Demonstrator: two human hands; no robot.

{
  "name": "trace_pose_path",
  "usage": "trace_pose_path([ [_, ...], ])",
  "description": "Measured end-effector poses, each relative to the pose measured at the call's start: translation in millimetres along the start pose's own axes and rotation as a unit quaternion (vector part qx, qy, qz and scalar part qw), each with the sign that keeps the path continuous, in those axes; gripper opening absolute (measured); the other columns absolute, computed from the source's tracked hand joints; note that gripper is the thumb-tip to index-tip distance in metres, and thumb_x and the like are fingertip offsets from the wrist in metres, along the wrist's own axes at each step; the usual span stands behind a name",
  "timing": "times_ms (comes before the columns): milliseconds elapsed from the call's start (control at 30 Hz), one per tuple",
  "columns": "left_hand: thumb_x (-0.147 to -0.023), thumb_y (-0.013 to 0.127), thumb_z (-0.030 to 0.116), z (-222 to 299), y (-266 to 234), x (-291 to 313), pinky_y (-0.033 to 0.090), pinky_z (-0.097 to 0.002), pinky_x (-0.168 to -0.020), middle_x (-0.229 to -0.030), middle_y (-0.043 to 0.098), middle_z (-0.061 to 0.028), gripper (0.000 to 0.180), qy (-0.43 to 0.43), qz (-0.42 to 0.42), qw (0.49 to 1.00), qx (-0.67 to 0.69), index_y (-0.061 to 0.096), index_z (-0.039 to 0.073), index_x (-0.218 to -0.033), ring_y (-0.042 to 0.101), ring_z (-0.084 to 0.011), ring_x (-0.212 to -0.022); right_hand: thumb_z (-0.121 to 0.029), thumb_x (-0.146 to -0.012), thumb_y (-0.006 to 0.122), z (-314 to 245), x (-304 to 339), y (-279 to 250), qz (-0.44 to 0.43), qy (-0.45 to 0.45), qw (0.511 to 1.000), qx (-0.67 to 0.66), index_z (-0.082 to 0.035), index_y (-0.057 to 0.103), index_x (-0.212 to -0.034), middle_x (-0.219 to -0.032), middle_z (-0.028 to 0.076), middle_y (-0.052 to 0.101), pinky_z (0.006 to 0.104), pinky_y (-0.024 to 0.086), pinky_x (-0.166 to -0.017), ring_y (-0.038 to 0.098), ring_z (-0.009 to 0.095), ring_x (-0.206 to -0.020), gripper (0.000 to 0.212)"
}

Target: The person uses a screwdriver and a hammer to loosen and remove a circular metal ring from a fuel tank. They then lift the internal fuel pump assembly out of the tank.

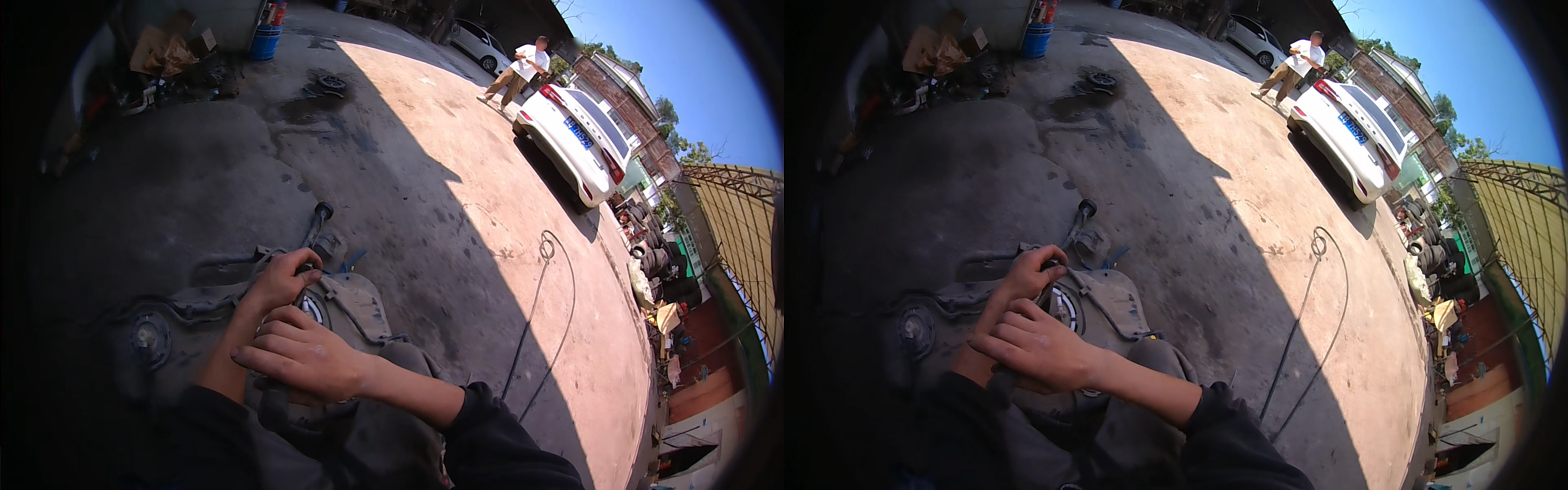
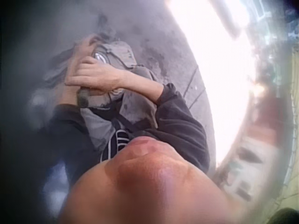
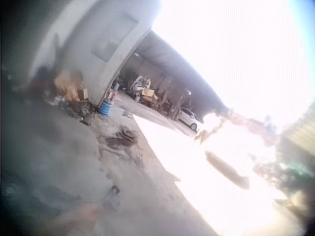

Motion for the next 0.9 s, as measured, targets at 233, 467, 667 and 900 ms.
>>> trace_pose_path([
  [233,-0.092,0.070,0.019,-54.4,53.0,55.5,0.044,-0.0352,-0.105,-0.131,0.059,-0.0108,0.041,0.000,-0.093,0.960,0.264,0.057,0.006,-0.129,0.057,-0.0226,-0.121,-0.010,-0.072,0.078,61.5,58.2,0.6,0.086,0.142,0.971,0.171,-0.005,0.060,-0.126,-0.120,0.016,0.058,0.0485,0.043,-0.098,0.056,0.037,-0.114,0.058],
  [467,-0.089,0.069,0.011,-51.7,81.1,53.0,0.054,-0.0339,-0.079,-0.099,0.067,-0.0046,0.021,-0.011,-0.012,0.990,0.141,0.064,0.006,-0.109,0.065,-0.0165,-0.091,-0.022,-0.088,0.073,86.4,105.4,9.8,0.133,0.221,0.962,0.089,-0.005,0.063,-0.129,-0.121,0.020,0.058,0.0483,0.045,-0.099,0.055,0.041,-0.116,0.046],
  [667,-0.100,0.066,0.027,-47.4,96.7,64.2,0.044,-0.0265,-0.058,-0.093,0.063,-0.0039,0.021,-0.306,-0.088,0.847,0.426,0.058,0.009,-0.109,0.060,-0.0096,-0.073,-0.019,-0.102,0.058,132.2,147.4,17.1,0.217,0.358,0.906,-0.070,-0.001,0.061,-0.133,-0.118,0.024,0.066,0.0412,0.050,-0.095,0.065,0.039,-0.111,0.036],
  [900,-0.102,0.067,0.024,-9.7,24.3,38.7,0.055,-0.0359,-0.097,-0.122,0.067,-0.0121,0.050,-0.151,0.007,0.961,0.231,0.051,-0.003,-0.141,0.067,-0.0199,-0.110,-0.019,-0.097,0.065,183.3,164.7,13.1,0.271,0.346,0.884,0.159,-0.006,0.069,-0.112,-0.083,0.012,0.068,0.0426,0.048,-0.075,0.061,0.032,-0.077,0.020],
])
Point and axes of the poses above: each hand's wrist, its own x-axis away from the middle knuckle, its own y-axis out of the palm, z = x × y, the point moved 7 cm from there along -x, towards the middle knuckle
